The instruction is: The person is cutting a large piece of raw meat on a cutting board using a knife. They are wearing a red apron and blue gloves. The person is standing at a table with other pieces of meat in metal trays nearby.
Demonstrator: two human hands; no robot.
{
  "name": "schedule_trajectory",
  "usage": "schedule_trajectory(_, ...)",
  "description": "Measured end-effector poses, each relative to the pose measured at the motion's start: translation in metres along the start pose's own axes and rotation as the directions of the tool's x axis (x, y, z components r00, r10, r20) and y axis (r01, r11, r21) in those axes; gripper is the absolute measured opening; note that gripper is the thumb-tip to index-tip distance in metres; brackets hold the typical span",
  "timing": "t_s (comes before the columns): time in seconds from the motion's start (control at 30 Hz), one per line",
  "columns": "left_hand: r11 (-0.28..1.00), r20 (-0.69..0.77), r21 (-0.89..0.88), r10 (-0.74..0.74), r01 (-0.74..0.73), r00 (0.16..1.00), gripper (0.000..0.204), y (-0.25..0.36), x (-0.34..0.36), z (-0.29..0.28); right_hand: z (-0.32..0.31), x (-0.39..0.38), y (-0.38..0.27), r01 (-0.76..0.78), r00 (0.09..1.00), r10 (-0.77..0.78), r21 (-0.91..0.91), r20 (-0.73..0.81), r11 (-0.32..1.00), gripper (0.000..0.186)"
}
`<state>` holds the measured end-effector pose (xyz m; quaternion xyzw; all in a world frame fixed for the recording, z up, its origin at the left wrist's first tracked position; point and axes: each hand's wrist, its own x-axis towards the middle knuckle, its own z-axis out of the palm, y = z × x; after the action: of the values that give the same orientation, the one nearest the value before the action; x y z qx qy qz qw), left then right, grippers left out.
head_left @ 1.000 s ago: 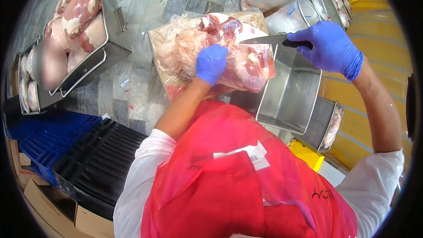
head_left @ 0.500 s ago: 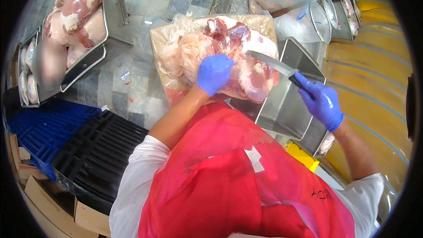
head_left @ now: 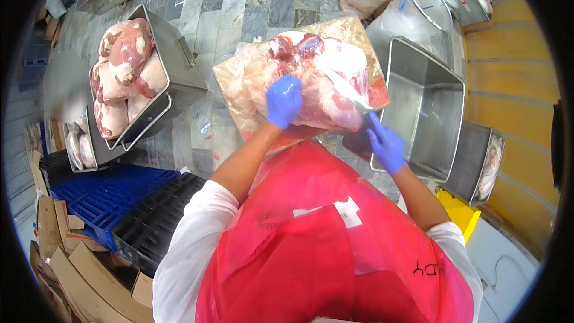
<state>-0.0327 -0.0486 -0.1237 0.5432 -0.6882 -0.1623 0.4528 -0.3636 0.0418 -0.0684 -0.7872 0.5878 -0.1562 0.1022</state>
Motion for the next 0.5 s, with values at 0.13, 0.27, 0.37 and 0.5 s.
schedule_trajectory(0.13, 0.999, 0.051, 0.021, -0.029, 0.028, 0.998, 0.007, 0.009, 0.006, -0.006, 0.021, -0.017, 0.002, -0.018, 0.996, 0.02, 0.021, -0.091, 1.0, 0.053)
schedule_trajectory(0.27, 0.949, 0.316, 0.232, -0.28, 0.212, 0.906, 0.027, 0.048, 0.037, -0.025, -0.005, -0.011, -0.023, -0.144, 0.989, 0.143, 0.022, 0.039, 0.989, 0.054)
schedule_trajectory(0.37, 0.856, 0.49, 0.479, -0.445, 0.194, 0.75, 0.037, 0.035, 0.073, -0.011, -0.014, -0.012, -0.033, -0.156, 0.986, 0.154, 0.021, 0.067, 0.988, 0.054)
schedule_trajectory(0.5, 0.895, 0.372, 0.43, -0.295, 0.118, 0.88, 0.034, 0.016, 0.043, 0.009, -0.056, -0.005, -0.056, -0.164, 0.979, 0.154, 0.064, 0.132, 0.984, 0.053)
